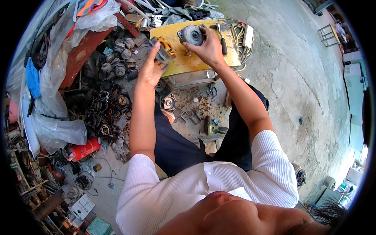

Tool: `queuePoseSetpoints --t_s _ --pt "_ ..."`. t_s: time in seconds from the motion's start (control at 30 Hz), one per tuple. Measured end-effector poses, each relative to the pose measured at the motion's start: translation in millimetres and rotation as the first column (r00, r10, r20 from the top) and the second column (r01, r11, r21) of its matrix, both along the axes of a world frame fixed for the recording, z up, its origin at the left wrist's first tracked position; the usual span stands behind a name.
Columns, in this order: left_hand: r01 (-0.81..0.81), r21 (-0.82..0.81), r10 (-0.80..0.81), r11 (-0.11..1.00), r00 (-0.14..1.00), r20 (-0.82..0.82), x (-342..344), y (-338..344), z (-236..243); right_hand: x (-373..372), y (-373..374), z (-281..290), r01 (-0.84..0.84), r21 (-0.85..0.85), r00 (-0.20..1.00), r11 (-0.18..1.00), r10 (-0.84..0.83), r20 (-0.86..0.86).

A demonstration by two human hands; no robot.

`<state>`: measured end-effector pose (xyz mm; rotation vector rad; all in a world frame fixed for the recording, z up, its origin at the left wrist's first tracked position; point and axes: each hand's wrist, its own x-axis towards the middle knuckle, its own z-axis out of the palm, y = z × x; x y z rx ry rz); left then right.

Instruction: The person disassembles a small electric motor housing by hand, then uses a screwdriver to loosen internal components.

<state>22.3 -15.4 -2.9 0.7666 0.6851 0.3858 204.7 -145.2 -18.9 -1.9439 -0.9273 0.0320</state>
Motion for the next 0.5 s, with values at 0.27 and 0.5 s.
queuePoseSetpoints --t_s 0.27,0.5 --pt "-0.048 -0.076 0.048 0.996 0.999 -0.001 5 -6 6 5 3 0 -0.006 0.049 1.000 0.999 0.005 0.010" --pt "-0.018 -0.051 0.018 0.999 1.000 0.006 4 -4 3 6 2 -9 -0.084 -0.017 0.971 0.996 0.086 0.221"
